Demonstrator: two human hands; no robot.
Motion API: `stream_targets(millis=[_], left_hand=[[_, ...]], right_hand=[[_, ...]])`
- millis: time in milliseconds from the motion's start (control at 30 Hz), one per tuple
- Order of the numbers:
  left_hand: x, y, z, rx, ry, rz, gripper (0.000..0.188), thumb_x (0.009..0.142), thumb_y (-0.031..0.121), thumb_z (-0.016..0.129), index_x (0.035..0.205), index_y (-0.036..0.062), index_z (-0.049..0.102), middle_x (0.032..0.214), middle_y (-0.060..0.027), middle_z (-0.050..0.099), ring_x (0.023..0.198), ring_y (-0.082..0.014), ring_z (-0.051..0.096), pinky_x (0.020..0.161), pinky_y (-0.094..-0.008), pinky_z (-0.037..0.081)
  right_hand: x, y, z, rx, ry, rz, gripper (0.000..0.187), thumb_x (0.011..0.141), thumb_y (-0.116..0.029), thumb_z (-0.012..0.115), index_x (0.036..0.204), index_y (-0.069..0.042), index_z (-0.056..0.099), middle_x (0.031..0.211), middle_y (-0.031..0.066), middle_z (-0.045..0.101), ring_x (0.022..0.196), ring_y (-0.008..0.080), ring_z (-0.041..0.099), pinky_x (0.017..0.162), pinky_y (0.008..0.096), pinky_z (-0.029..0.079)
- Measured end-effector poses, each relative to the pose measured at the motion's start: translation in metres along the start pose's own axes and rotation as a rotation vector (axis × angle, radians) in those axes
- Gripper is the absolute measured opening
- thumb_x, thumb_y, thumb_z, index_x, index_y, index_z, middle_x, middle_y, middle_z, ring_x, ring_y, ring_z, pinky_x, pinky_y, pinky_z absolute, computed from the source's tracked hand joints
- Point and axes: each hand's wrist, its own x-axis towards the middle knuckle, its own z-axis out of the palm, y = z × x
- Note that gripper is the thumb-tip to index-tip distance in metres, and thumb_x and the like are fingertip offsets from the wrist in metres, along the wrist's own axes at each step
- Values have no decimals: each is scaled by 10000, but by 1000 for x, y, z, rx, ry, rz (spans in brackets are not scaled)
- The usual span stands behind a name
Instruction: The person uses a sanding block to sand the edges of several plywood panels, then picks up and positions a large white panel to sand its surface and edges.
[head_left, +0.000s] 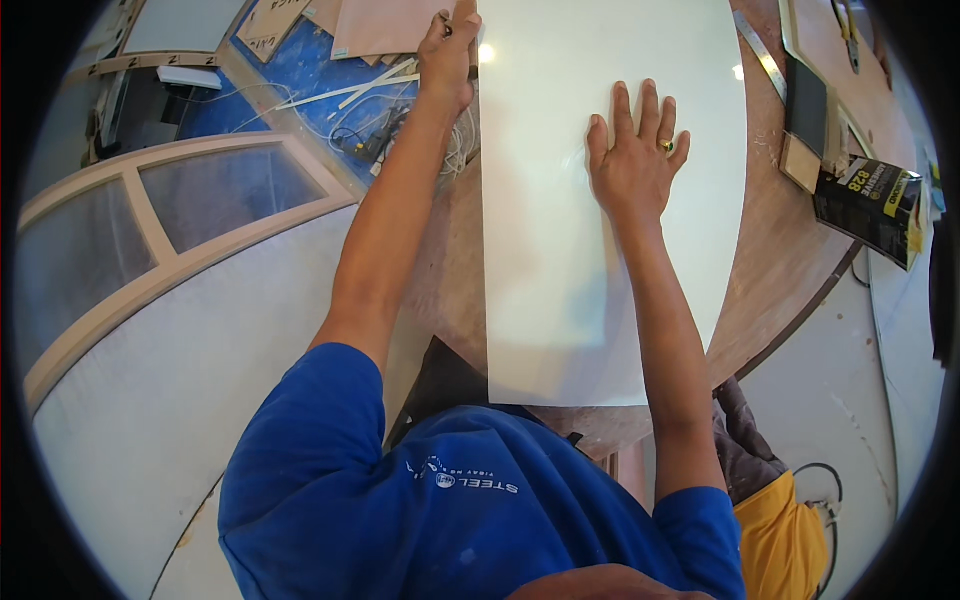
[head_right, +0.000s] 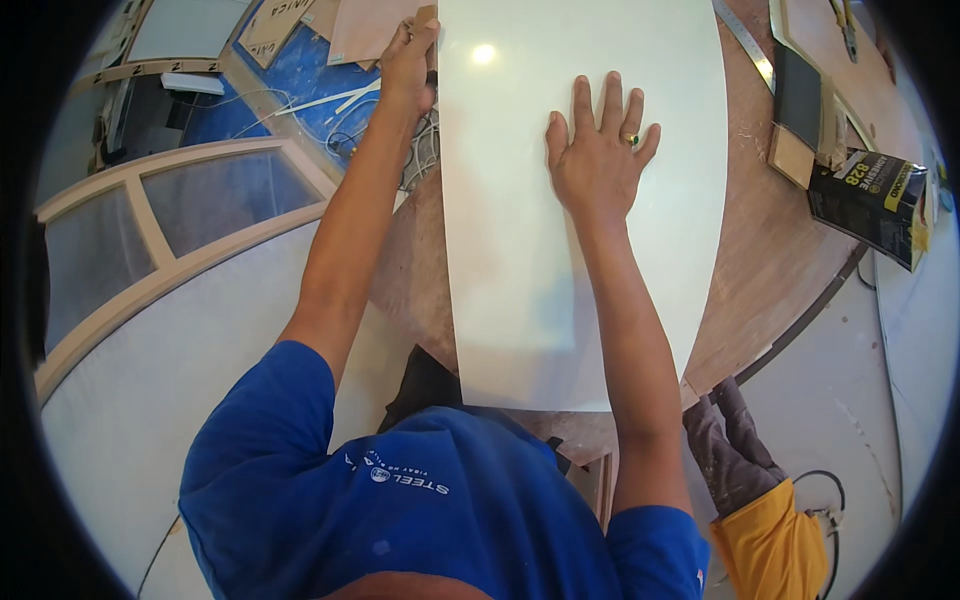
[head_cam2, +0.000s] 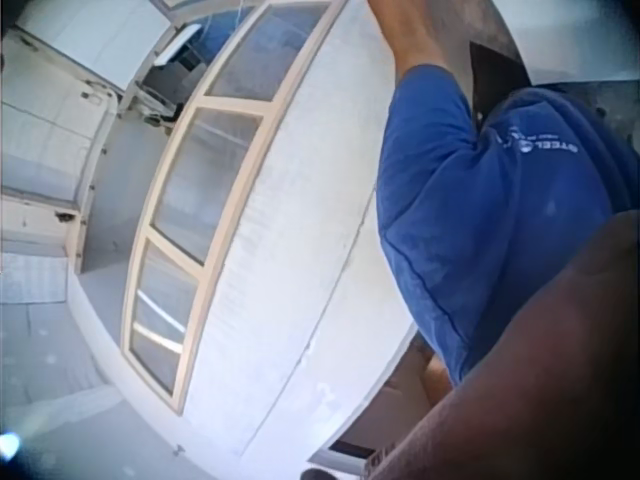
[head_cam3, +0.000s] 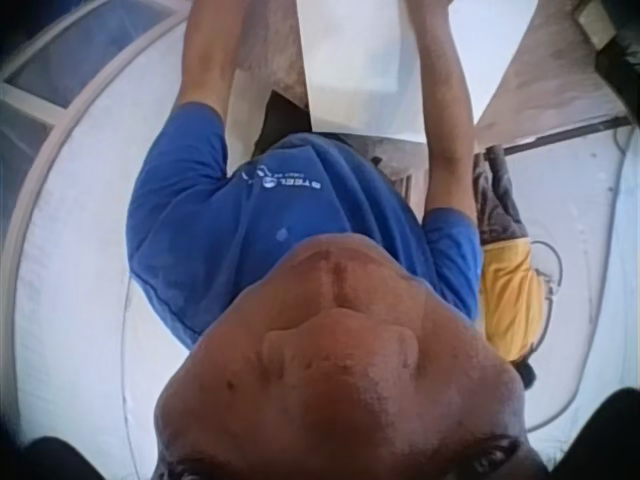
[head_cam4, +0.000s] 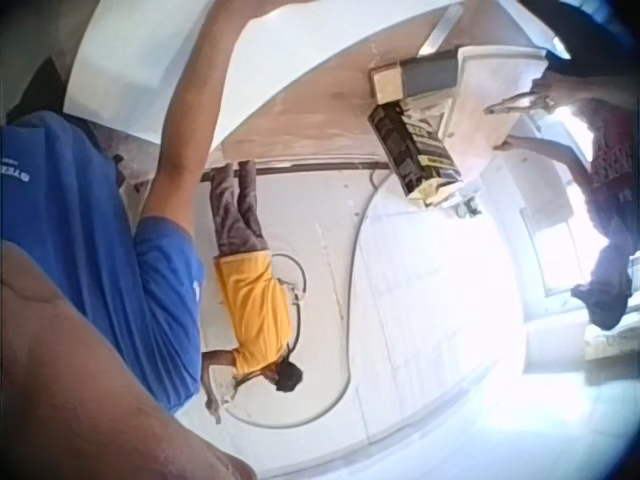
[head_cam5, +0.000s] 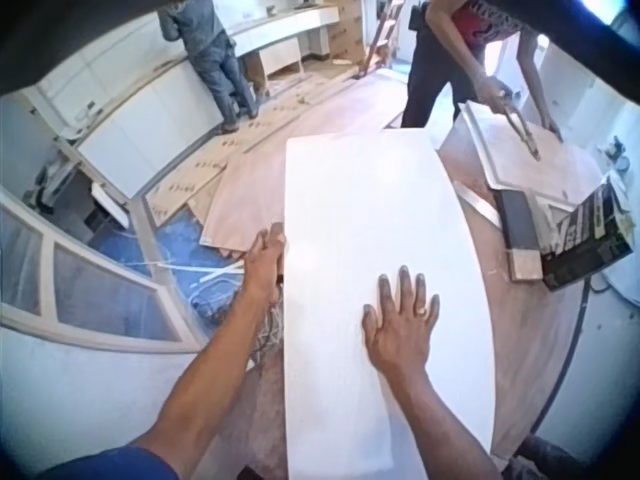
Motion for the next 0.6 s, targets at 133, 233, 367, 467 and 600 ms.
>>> stream_targets(millis=[133, 233, 367, 467, 600], left_hand=[[-22, 2, -1, -50, 13, -25, 607, 939, 113, 737, 1441, -36, 430, 1224, -133, 626, 1053, -209, 646, 863, -354, 570], [-33, 5, 0, -7, 58, -48, 595, 944, 115, 725, 1441, -18, 426, 1202, -129, 620, 1038, -198, 645, 829, -361, 578], [-64, 13, 0, 65, 60, -85, 508, 944, 111, 714, 1381, 27, 469, 1156, -94, 611, 1001, -180, 641, 794, -340, 574], [-81, 18, 4, 63, 63, -88, 443, 946, 116, 708, 1330, 52, 497, 1128, -69, 608, 974, -159, 638, 773, -322, 567], [-83, 13, 1, 20, 64, -75, 401, 951, 127, 704, 1300, 67, 515, 1103, -47, 613, 960, -131, 632, 764, -301, 559]], right_hand=[[0, 0, 4, 4, -7, 5, 564, 1066, -488, 414, 1543, -196, 484, 1656, 131, 335, 1547, 391, 232, 1210, 662, 149], [1, 0, 4, 4, -2, 2, 571, 1065, -493, 409, 1550, -198, 473, 1658, 129, 333, 1548, 389, 228, 1213, 662, 143], [-1, -3, 1, 22, -13, 17, 570, 1065, -490, 415, 1554, -202, 470, 1664, 127, 325, 1551, 389, 222, 1213, 664, 140], [-1, -2, 3, 31, -24, 32, 567, 1065, -484, 422, 1556, -204, 466, 1672, 128, 310, 1555, 388, 212, 1211, 669, 139], [0, -4, 2, 23, -36, 27, 567, 1065, -477, 430, 1561, -204, 459, 1670, 134, 312, 1557, 394, 204, 1206, 675, 136]])
